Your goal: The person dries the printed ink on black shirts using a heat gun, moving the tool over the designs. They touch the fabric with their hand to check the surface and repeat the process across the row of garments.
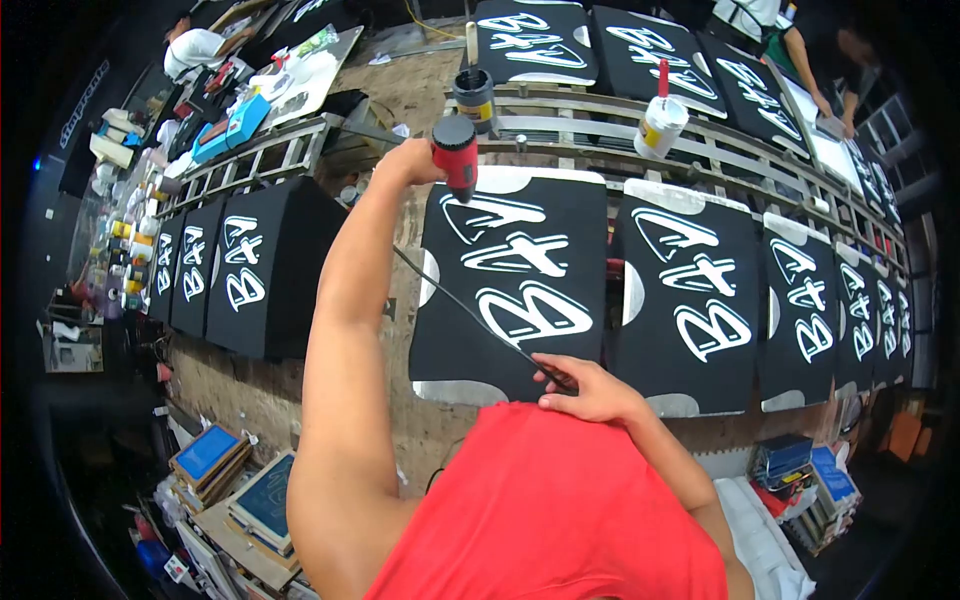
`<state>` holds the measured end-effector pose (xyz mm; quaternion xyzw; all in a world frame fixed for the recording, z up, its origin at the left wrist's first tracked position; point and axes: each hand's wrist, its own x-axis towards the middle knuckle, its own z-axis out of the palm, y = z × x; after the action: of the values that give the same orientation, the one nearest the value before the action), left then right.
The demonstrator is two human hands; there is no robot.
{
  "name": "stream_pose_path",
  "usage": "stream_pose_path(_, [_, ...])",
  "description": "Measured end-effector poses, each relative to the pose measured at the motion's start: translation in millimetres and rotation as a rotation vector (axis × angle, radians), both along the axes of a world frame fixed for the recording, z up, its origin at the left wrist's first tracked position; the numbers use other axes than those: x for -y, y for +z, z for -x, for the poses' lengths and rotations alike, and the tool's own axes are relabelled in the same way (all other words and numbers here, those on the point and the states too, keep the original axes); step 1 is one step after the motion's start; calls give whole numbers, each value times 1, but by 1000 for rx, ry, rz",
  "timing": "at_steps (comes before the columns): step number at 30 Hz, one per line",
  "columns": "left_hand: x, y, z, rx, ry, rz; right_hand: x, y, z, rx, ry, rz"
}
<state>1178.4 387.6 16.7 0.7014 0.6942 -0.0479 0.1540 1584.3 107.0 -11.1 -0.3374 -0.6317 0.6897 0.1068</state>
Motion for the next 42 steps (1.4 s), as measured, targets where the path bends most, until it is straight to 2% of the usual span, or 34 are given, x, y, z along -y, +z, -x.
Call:
stream_pose_path(2, [4, 4, 6, 19, 59, 61, 0, 4, 3, 4, 6, -1])
stream_pose_path(4, [5, -5, 19, -40, 110, -40, 0, 5, 5, 3, 13, -16])
stream_pose_path(11, [27, 6, 31, -105, 141, -37, 0, 10, 8, -1, 33, 14])
stream_pose_path(14, [27, 2, 33, -77, 165, 68, 2, 5, 6, -28, 31, -23])
stream_pose_path(16, [27, -1, 32, -8, 50, 21, 3, 3, 5, -35, 34, -18])
stream_pose_path(20, [25, -2, 13, -12, 60, -55, 4, 6, 1, -32, 28, -3])
stream_pose_path(22, [20, 1, 7, 124, 81, 84, 4, 8, -1, -30, 16, 3])
stream_pose_path(23, [17, -4, 6, 122, 78, 85, 5, 8, -2, -27, 7, 12])
stream_pose_path(25, [17, -10, -3, 98, 1, -72, 8, 6, -4, -32, -9, 35])
stream_pose_path(28, [13, -1, -18, 122, -4, 80, 6, 11, -7, -16, -9, 42])
stream_pose_path(31, [10, -16, -26, 118, -56, -65, 8, 8, -10, -8, -4, 37])
stream_pose_path(34, [9, -6, -38, 143, -72, 42, 7, 9, -13, -11, -14, 33])
stream_pose_path(42, [9, -1, -71, 209, -187, 6, 7, 6, -20, -19, -18, 47])
